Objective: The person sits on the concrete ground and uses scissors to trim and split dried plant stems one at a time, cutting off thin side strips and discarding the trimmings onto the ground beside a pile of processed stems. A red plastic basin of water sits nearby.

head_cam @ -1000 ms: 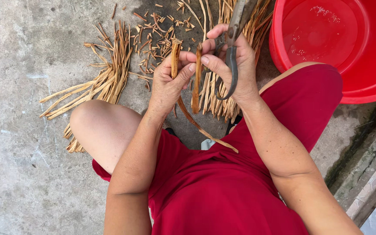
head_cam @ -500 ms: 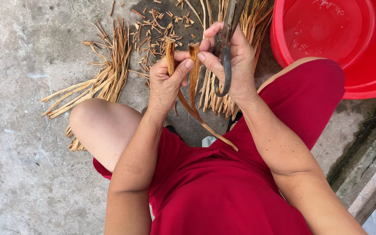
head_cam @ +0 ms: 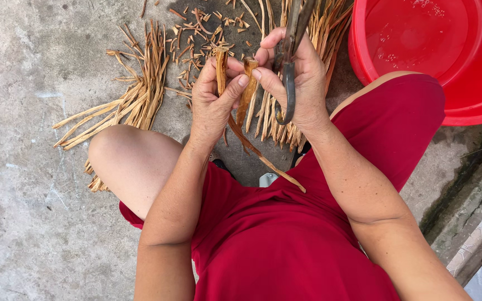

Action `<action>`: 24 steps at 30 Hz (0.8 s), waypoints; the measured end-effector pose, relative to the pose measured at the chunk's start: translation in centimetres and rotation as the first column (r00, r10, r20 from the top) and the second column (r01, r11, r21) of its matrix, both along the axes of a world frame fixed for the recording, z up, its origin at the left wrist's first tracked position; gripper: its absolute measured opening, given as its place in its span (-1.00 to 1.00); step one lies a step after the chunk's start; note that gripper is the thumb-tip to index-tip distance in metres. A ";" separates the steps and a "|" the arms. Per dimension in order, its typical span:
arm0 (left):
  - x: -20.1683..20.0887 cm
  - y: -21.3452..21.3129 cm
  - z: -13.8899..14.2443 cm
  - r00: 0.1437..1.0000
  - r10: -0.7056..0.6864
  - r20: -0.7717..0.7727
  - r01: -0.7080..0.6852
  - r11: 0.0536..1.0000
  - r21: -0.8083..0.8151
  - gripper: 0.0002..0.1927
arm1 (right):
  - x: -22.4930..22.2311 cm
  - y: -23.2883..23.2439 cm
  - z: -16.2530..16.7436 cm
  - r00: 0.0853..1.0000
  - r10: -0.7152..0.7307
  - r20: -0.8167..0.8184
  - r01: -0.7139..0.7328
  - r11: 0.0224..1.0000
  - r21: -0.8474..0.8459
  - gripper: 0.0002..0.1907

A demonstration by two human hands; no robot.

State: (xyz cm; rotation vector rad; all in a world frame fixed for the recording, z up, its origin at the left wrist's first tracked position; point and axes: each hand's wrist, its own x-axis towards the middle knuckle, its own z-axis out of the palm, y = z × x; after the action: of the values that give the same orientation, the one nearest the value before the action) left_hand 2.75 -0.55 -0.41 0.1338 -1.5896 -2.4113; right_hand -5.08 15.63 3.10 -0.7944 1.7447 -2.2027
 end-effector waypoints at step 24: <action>-0.4 -1.6 -0.8 0.968 0.250 0.032 -0.251 0.949 0.189 -0.84 | 2.9 -0.5 0.3 0.930 0.097 -0.354 0.109 0.849 0.517 -0.11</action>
State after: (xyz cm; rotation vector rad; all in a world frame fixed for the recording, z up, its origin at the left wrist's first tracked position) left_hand 2.30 -2.12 -1.17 0.3580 -1.2527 -2.3584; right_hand -2.15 15.16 3.38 -1.0948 2.3763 -1.4906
